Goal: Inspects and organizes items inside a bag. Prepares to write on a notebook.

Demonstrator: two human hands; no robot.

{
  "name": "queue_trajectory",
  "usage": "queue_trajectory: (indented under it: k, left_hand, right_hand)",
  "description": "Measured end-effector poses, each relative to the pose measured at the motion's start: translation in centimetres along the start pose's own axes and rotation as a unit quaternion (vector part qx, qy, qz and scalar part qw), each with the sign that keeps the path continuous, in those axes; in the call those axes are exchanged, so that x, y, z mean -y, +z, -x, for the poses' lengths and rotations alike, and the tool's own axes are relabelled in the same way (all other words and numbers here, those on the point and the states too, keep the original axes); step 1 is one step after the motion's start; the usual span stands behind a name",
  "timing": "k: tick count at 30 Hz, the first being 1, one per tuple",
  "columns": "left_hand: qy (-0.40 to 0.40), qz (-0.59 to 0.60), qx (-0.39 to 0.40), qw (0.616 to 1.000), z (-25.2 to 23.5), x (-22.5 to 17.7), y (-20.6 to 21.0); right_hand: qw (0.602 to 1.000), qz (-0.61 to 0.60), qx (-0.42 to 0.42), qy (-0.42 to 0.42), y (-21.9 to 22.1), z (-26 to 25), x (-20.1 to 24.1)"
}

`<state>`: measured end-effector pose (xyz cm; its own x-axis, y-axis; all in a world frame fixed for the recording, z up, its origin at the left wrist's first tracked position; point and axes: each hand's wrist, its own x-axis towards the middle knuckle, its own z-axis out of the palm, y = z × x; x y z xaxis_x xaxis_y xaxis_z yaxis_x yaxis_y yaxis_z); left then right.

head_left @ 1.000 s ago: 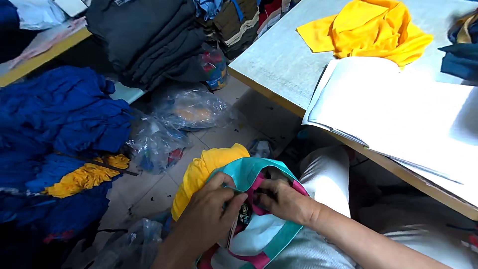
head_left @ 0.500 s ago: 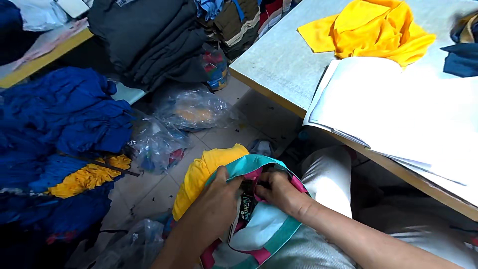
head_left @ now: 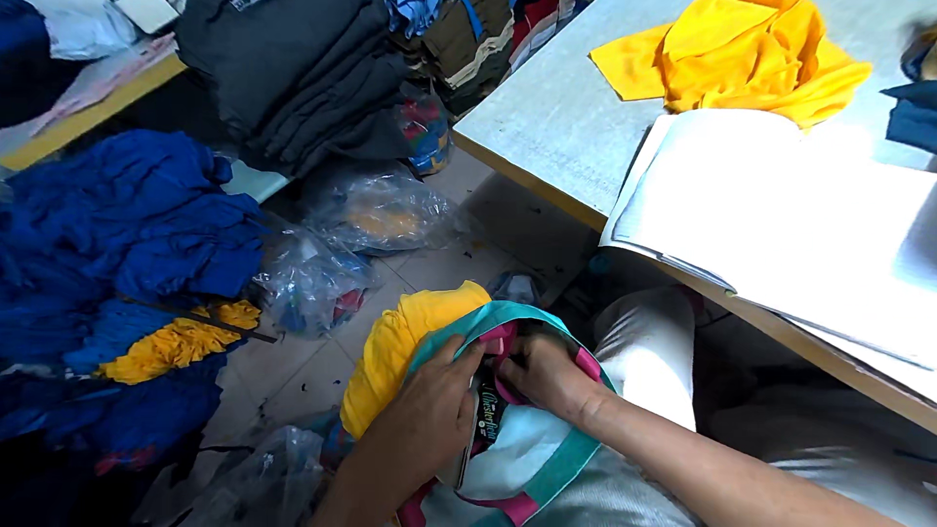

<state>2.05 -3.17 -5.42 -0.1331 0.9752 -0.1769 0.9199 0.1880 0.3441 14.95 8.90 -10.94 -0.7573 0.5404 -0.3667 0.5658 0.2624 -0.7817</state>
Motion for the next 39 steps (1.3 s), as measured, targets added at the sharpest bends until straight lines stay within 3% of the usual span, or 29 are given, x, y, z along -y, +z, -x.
queue_trajectory:
  k: [7, 15, 18, 20, 22, 24, 29, 32, 35, 37, 39]
  left_hand:
    - [0.019, 0.022, -0.095, 0.995, 0.5, 1.3, -0.3]
    - [0.054, 0.005, -0.109, 0.993, 0.3, 0.0, -0.5]
    - [0.040, -0.008, -0.130, 0.991, 0.6, 0.5, -1.0]
    - [0.030, -0.022, -0.142, 0.989, 0.9, 1.5, -1.4]
    - [0.026, -0.030, -0.142, 0.989, 1.2, 2.4, -1.7]
    - [0.043, -0.031, -0.141, 0.989, 1.1, 2.8, -1.6]
    - [0.079, -0.038, -0.175, 0.981, 0.3, 2.6, -1.3]
    - [0.101, -0.040, -0.151, 0.982, 0.2, 2.7, -2.0]
    - [0.120, -0.035, -0.150, 0.981, 0.3, 2.5, -2.5]
    - [0.119, -0.049, -0.145, 0.981, 0.6, 2.4, -2.7]
    - [0.097, -0.062, -0.126, 0.985, 1.3, 2.4, -2.6]
  right_hand:
    - [0.997, 0.038, 0.043, 0.060, -0.5, -0.5, 1.6]
    - [0.989, 0.134, 0.016, 0.059, -0.1, -0.7, 2.4]
    - [0.995, 0.100, -0.023, -0.001, 0.2, -0.1, 2.2]
    - [0.986, 0.100, -0.099, -0.085, 0.6, 0.9, 1.5]
    - [0.948, 0.135, -0.209, -0.197, 0.6, 1.8, 0.4]
    - [0.915, 0.139, -0.267, -0.268, -0.3, 3.1, -0.1]
    - [0.894, 0.053, -0.296, -0.332, -4.4, 7.6, 0.9]
    - [0.887, -0.079, -0.305, -0.339, -7.6, 10.7, 2.0]
    - [0.852, -0.224, -0.335, -0.333, -10.0, 12.9, 3.2]
    - [0.875, -0.198, -0.348, -0.271, -10.7, 13.7, 3.3]
    - [0.925, -0.129, -0.314, -0.172, -10.1, 13.3, 2.4]
